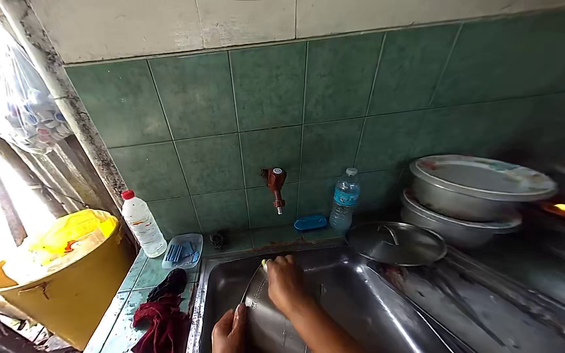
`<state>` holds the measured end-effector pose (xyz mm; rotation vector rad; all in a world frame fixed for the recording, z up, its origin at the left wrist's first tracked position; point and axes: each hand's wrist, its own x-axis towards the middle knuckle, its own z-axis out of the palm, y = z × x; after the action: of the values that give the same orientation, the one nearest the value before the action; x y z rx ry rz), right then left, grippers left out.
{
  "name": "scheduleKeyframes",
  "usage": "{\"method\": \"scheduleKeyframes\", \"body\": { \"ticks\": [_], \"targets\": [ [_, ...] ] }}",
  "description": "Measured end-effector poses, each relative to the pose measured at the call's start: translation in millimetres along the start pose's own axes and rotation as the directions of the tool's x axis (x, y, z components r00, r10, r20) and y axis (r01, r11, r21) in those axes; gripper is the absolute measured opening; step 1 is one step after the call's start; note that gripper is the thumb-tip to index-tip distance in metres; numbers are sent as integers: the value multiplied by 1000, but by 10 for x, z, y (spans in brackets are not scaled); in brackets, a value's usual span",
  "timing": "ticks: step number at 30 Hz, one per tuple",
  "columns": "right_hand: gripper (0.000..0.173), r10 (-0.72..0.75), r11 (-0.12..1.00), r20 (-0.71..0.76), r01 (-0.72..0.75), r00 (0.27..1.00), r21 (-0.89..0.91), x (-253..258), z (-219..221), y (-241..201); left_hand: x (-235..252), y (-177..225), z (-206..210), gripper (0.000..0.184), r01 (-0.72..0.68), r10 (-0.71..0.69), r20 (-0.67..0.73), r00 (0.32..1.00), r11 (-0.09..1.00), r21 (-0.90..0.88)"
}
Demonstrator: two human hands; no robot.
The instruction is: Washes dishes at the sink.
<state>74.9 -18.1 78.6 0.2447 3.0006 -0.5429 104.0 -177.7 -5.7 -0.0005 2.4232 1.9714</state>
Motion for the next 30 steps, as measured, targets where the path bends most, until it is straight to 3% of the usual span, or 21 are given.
{"method": "scheduleKeyframes", "body": {
  "ticks": [1,3,4,6,8,9,11,13,14,16,18,19,22,24,26,28,30],
  "targets": [
    [35,-118,993,-167,118,979,-11,-264,164,-23,61,116,18,26,-3,3,7,1000,1000,-11],
    [31,-358,928,-484,362,799,-89,-756,537,52,171,266,101,19,-20,20,-16,1000,1000,0],
    [28,-432,894,-533,426,728,-142,-950,669,141,177,266,156,20,-33,35,-60,998,998,48],
    [27,-493,856,-526,495,693,-151,-1112,714,375,111,193,218,25,-93,110,-136,985,988,123],
    [26,-417,866,-541,501,730,8,-874,516,643,32,137,221,25,-210,225,-168,960,972,103],
    [25,-323,891,-522,440,790,114,-670,386,785,-6,94,217,25,-258,263,-175,949,965,51],
    [28,-64,936,-255,146,965,321,-261,80,1005,-37,9,200,24,-290,276,-174,945,955,-60],
    [31,129,950,34,-133,991,284,5,-126,1003,0,-1,152,24,-234,223,-103,969,967,-100],
    [31,157,963,70,-168,985,209,-10,-173,875,45,47,116,25,-178,176,-30,984,981,-72],
    [34,31,991,-101,-17,994,130,-282,-44,540,184,253,86,22,-42,37,89,995,998,52],
    [27,-249,944,-412,315,876,98,-635,320,279,331,470,159,22,82,-97,75,992,980,181],
    [23,-344,898,-477,431,808,82,-776,464,185,387,497,220,28,114,-121,17,992,963,246],
    [20,-391,852,-563,518,728,77,-749,601,280,349,349,300,42,27,8,-111,994,949,313],
    [22,-237,887,-551,410,800,213,-391,424,610,222,92,267,38,-150,174,-150,973,977,154],
    [26,23,911,-226,72,974,405,-29,137,962,92,-222,160,31,-241,219,-145,965,957,-161],
    [29,211,902,89,-229,973,367,221,7,1114,0,-444,15,31,-218,206,-71,976,928,-304],
    [32,220,954,112,-237,969,181,102,-95,810,17,-390,-109,27,-134,154,56,986,955,-265]
  ]
}}
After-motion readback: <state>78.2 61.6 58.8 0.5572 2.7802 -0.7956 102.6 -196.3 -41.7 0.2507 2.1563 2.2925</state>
